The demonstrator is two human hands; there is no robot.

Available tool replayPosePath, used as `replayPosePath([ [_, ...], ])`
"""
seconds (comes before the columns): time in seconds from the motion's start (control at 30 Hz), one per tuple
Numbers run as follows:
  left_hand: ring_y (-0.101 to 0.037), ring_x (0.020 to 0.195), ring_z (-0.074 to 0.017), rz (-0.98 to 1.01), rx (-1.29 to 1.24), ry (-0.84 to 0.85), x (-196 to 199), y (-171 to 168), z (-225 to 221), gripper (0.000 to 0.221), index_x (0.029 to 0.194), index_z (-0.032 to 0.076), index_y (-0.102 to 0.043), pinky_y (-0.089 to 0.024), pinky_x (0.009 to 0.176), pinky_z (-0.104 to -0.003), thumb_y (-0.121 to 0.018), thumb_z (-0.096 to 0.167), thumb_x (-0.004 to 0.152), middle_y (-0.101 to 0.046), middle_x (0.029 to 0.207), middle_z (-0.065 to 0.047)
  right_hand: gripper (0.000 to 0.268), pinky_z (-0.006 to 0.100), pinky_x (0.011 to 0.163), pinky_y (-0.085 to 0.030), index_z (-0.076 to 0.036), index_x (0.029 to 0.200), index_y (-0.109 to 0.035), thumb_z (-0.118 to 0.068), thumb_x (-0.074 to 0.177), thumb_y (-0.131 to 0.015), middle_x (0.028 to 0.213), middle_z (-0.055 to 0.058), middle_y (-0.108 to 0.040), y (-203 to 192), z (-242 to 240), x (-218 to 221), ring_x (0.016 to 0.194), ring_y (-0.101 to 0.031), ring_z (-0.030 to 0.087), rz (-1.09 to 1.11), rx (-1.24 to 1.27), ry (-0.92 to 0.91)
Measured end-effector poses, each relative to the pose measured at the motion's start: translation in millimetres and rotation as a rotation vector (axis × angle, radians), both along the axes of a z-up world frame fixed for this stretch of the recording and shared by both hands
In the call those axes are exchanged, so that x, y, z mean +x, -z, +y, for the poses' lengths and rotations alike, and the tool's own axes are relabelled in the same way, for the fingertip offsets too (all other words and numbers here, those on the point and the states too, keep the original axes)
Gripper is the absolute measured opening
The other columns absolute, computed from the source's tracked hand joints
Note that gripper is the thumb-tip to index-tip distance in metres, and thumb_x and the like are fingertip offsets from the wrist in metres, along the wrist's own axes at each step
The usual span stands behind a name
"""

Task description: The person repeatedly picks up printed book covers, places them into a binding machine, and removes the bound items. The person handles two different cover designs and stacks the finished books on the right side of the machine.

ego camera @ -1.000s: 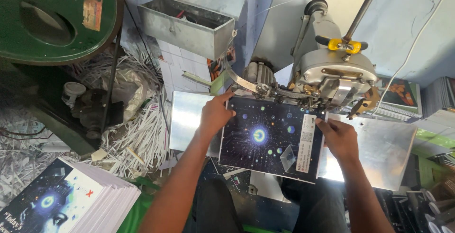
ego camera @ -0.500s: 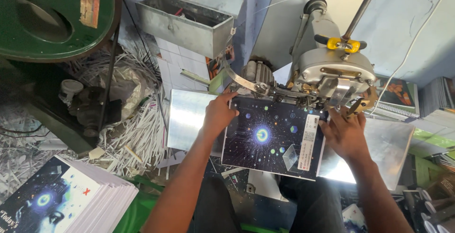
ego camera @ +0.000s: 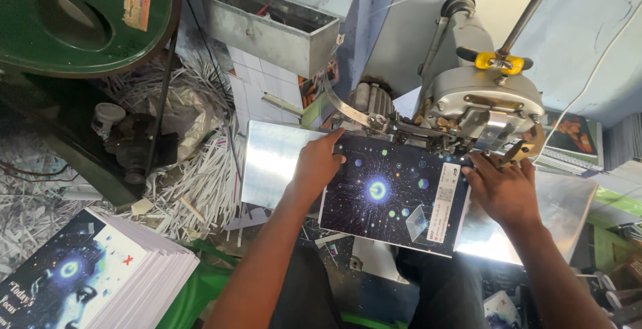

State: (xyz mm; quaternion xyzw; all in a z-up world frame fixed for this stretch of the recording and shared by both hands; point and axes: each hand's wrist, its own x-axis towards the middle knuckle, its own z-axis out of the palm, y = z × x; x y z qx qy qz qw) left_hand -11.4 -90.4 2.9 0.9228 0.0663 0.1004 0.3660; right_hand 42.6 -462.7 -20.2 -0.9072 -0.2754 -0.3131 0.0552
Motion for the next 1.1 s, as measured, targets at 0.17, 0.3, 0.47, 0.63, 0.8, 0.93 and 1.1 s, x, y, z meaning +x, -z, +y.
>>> replayPosePath([
  [0.17,-0.073,0.099,-0.0366,-0.030,0.039,0.003,2,-7,-3,0.068,0.142,0.015,-0.059,-0.056,0.088,-0.045,-0.082,0.014,0.078,-0.075,0.104,-0.019,0.040,0.044,0.112,-0.039,-0.012,0.127,-0.072,-0.040,0.100,-0.062,0.122,0.009,-0.073,3,-2,2,0.113,-0.067,0.026,-0.041,-0.004,0.015],
  [0.3,-0.071,0.104,-0.0330,0.108,0.045,-0.062,4,-12,-4,0.066,0.140,0.025,-0.060,-0.055,0.089,-0.045,-0.082,0.020,0.078,-0.075,0.109,-0.014,0.040,0.044,0.109,-0.040,-0.009,0.127,-0.071,-0.039,0.103,-0.060,0.119,0.008,-0.073,2,-4,3,0.113,-0.067,0.026,0.019,0.040,-0.020],
  [0.47,-0.071,0.102,-0.0325,0.054,0.064,-0.066,3,-7,-8,0.068,0.144,0.027,-0.056,-0.055,0.087,-0.046,-0.079,0.019,0.081,-0.075,0.107,-0.013,0.041,0.044,0.110,-0.039,-0.009,0.125,-0.072,-0.040,0.102,-0.059,0.113,0.006,-0.075,0,-5,3,0.112,-0.068,0.025,0.104,0.023,0.017],
  [0.63,-0.071,0.090,-0.0365,-0.071,0.195,-0.087,-12,4,-28,0.071,0.154,0.025,-0.044,-0.056,0.077,-0.047,-0.073,0.021,0.089,-0.066,0.102,-0.017,0.043,0.046,0.116,-0.036,-0.012,0.132,-0.071,-0.041,0.102,-0.058,0.119,0.010,-0.073,4,-14,5,0.119,-0.065,0.027,0.070,0.019,0.010],
  [0.8,-0.071,0.089,-0.0383,0.027,0.202,-0.084,-13,3,-54,0.071,0.157,0.030,-0.036,-0.056,0.078,-0.050,-0.068,0.026,0.094,-0.064,0.105,-0.019,0.041,0.049,0.127,-0.030,-0.014,0.130,-0.070,-0.042,0.102,-0.057,0.126,0.009,-0.070,14,-45,13,0.129,-0.060,0.027,0.120,-0.009,0.084],
  [0.93,-0.070,0.096,-0.0384,0.051,0.150,-0.052,-9,-1,-67,0.068,0.154,0.031,-0.040,-0.055,0.082,-0.052,-0.070,0.029,0.093,-0.066,0.109,-0.017,0.040,0.052,0.131,-0.027,-0.014,0.128,-0.068,-0.043,0.104,-0.056,0.133,0.010,-0.068,18,-70,18,0.135,-0.058,0.026,0.146,-0.023,0.127],
  [1.1,-0.069,0.104,-0.0353,0.000,0.128,-0.015,-4,-1,-77,0.067,0.151,0.029,-0.045,-0.054,0.085,-0.052,-0.073,0.029,0.090,-0.071,0.111,-0.013,0.047,0.054,0.129,-0.022,-0.013,0.135,-0.066,-0.045,0.103,-0.053,0.139,0.013,-0.064,20,-87,16,0.138,-0.055,0.029,0.146,0.064,0.071],
])
